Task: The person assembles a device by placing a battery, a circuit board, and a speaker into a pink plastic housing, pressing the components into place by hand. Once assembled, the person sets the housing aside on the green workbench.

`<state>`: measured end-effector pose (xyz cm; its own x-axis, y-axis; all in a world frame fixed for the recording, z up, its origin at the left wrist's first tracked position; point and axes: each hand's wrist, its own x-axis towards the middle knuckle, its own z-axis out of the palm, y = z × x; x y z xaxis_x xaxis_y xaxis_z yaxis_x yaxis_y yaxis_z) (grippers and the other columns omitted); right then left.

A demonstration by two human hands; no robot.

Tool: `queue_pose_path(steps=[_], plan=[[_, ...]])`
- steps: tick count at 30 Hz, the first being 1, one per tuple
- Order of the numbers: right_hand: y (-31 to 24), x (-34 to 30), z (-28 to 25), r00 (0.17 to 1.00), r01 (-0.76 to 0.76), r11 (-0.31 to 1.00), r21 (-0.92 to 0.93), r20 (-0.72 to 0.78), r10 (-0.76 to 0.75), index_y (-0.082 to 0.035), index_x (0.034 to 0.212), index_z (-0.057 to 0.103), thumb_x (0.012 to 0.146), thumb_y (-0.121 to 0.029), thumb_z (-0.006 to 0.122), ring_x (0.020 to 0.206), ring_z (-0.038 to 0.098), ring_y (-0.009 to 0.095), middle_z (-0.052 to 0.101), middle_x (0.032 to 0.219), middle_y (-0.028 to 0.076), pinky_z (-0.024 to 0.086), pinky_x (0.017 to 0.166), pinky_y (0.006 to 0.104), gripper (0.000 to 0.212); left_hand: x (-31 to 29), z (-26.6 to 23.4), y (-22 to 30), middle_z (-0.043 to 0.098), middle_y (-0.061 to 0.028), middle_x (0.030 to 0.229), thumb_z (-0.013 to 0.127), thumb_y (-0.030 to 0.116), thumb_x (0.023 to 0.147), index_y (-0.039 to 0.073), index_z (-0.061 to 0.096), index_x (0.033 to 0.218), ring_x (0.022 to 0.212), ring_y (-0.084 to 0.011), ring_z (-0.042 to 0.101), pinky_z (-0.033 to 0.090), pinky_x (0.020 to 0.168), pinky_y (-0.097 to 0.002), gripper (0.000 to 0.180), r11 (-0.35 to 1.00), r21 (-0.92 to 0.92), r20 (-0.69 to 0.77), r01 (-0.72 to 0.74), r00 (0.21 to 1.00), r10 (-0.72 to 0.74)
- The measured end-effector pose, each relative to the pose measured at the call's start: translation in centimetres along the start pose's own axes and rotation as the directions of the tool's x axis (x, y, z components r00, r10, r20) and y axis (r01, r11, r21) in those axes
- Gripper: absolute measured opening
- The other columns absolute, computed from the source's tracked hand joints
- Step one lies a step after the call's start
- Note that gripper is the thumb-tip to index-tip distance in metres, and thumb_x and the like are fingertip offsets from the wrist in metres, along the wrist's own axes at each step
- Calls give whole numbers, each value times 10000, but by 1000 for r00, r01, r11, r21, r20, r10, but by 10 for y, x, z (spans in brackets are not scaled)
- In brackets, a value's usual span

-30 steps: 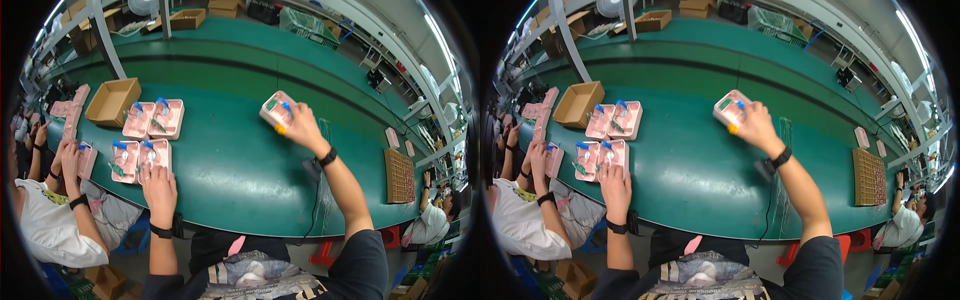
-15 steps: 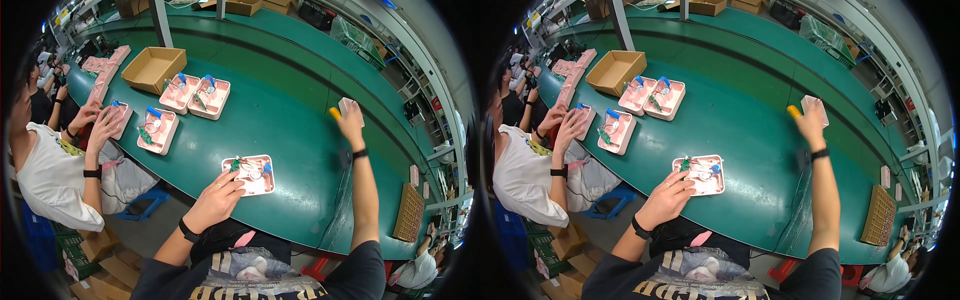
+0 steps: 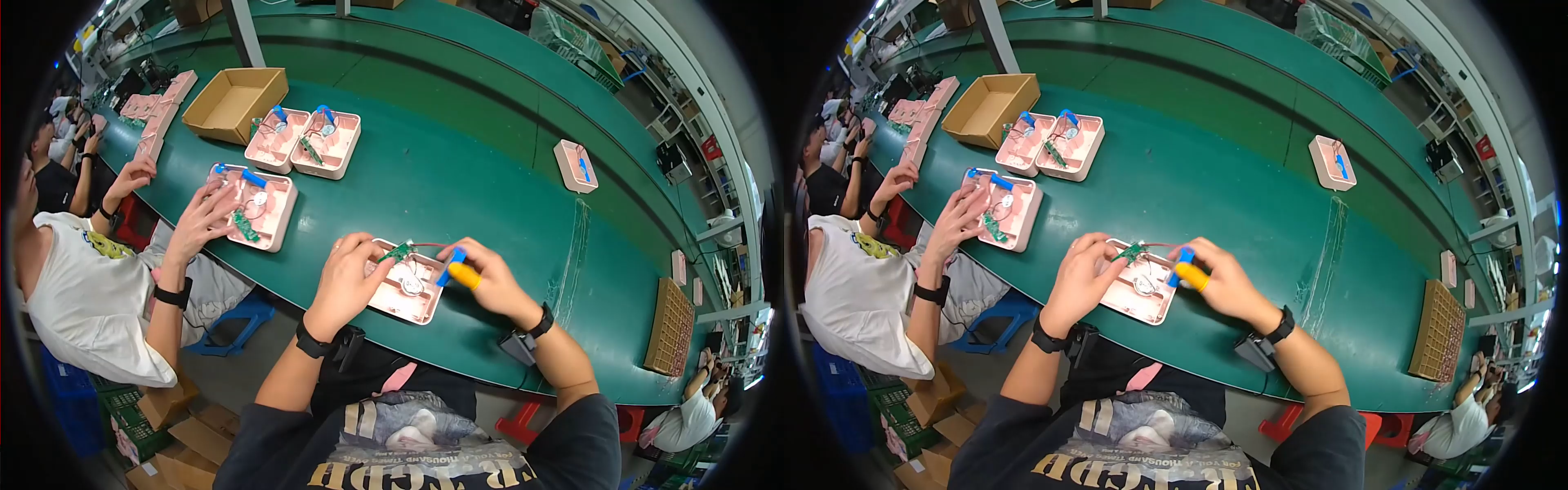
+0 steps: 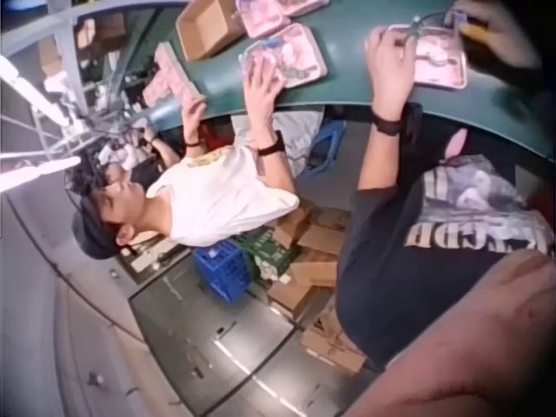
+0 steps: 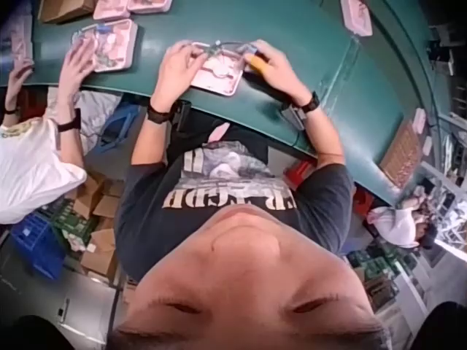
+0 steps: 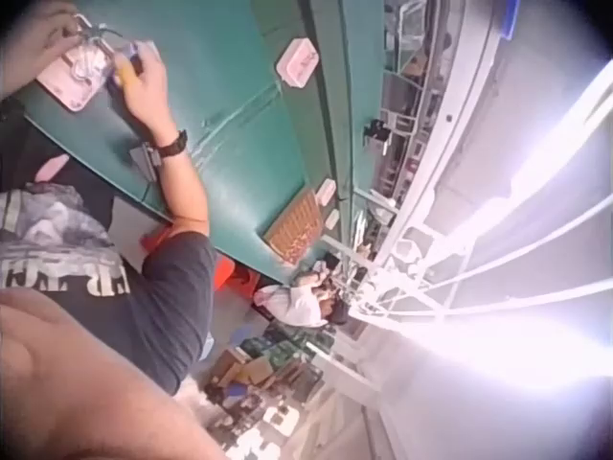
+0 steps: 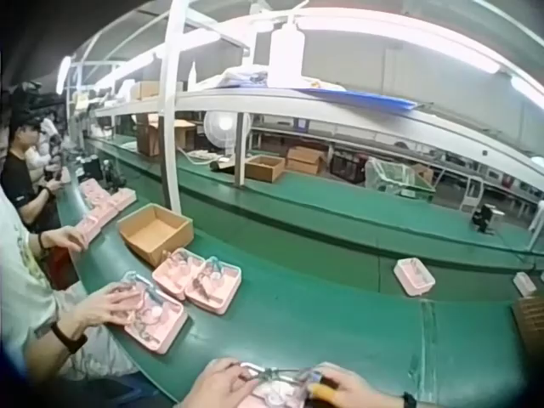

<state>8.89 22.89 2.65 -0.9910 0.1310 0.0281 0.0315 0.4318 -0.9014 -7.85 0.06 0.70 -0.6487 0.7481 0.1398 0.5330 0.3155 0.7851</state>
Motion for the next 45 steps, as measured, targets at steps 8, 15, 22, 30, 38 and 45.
queue_pose_path(steps=[8, 15, 22, 30, 38, 45], plan=[[8, 14, -11, 975, -137, 889, -437, -219, 43, -65, 1303, 706, 969, -140, 760, 1145, 672, 322, 711, 1183, 143, 530, 1015, 423, 347, 6, 11, -17, 700, -114, 1351, 710, 171, 999, 18, 772, 1003, 1365, -347, 554, 452, 1126, -434, 164, 969, -245, 112, 18, 994, 10], [5, 33, 7, 881, 467, 779, -418, 144, -451, -67, 1235, 744, 870, -93, 839, 1112, 743, 301, 748, 1264, 121, 590, 982, 398, 378, 13, 18, -36, 700, -107, 1351, 733, 182, 982, 25, 775, 1054, 1400, -346, 528, 427, 1169, -449, 177, 956, -294, 154, -22, 986, 70], [3, 33, 12, 929, 342, 835, -430, 24, -368, -45, 1085, 774, 848, -42, 844, 1002, 778, 273, 779, 1228, 104, 636, 836, 354, 248, -30, -3, -6, 698, -160, 1257, 780, 171, 918, 21, 699, 1263, 1303, -378, 582, 410, 1179, -519, 385, 992, -123, -79, 41, 996, -51], [-3, 18, 14, 917, 267, 816, -513, -126, -379, -28, 1011, 760, 825, 33, 826, 1021, 776, 304, 788, 1203, 118, 631, 855, 361, 207, -42, 4, -9, 676, -154, 1218, 750, 134, 889, 38, 622, 1391, 1168, -400, 620, 417, 1154, -577, 527, 997, -22, -27, -72, 997, 72], [-1, -6, 14, 968, -29, 881, -472, -232, -92, -37, 1017, 735, 805, 51, 818, 1125, 727, 339, 760, 1222, 125, 586, 950, 407, 244, -43, 0, -7, 689, -129, 1146, 781, 152, 886, 47, 719, 1193, 995, -349, 687, 555, 976, -497, 330, 984, 65, -76, -163, 983, 168], [-49, 7, 16, 984, 38, 795, -605, -118, -137, -74, 1061, 758, 808, -1, 809, 1309, 611, 393, 659, 1395, 149, 512, 1074, 491, 269, -48, 0, -10, 701, -112, 1057, 803, 131, 871, 47, 740, 954, 899, -295, 713, 603, 759, -388, 133, 941, 246, -36, -233, 968, 249]])
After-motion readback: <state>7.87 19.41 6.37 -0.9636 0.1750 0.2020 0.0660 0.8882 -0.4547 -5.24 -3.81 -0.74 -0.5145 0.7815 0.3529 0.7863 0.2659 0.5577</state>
